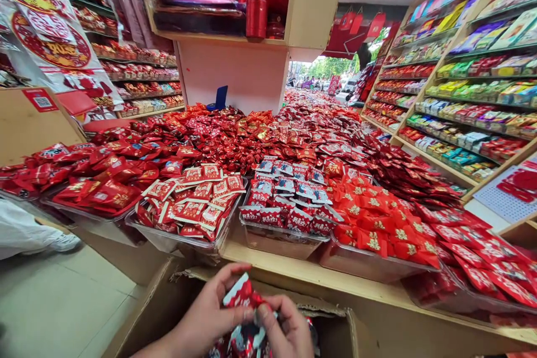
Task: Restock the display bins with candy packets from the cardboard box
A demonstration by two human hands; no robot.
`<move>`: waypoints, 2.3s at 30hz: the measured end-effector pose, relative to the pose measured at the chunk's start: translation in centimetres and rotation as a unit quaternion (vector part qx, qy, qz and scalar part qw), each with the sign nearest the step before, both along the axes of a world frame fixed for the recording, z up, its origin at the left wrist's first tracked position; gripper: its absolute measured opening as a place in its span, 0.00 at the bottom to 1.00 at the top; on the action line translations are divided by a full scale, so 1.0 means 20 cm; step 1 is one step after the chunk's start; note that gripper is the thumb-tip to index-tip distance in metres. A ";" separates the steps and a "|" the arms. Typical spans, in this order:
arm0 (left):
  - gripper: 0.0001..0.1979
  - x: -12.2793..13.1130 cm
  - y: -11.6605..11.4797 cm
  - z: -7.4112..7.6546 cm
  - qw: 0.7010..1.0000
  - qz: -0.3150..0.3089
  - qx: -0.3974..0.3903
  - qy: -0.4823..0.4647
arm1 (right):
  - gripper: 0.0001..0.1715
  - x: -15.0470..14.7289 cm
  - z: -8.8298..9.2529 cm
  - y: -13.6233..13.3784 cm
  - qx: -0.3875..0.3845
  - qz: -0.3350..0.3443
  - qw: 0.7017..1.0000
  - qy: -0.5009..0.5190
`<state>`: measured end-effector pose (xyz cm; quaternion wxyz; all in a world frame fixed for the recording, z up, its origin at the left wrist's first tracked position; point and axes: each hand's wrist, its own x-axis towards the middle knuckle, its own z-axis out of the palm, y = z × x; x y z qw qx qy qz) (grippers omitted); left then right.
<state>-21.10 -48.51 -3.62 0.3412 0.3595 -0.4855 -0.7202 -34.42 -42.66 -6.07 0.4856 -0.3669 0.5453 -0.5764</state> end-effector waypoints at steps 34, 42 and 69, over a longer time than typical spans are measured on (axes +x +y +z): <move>0.29 -0.11 -0.03 0.19 0.962 -0.026 0.206 0.177 | 0.13 -0.09 0.21 -0.03 -0.301 -0.014 0.856 0.419; 0.38 -0.12 -0.08 0.22 0.950 -0.091 0.228 0.196 | 0.17 -0.15 0.32 -0.13 -0.020 0.069 0.980 0.187; 0.33 -0.34 -1.09 0.72 0.893 0.060 -0.350 -0.276 | 0.19 -0.16 -0.01 -0.02 0.024 0.059 0.997 0.034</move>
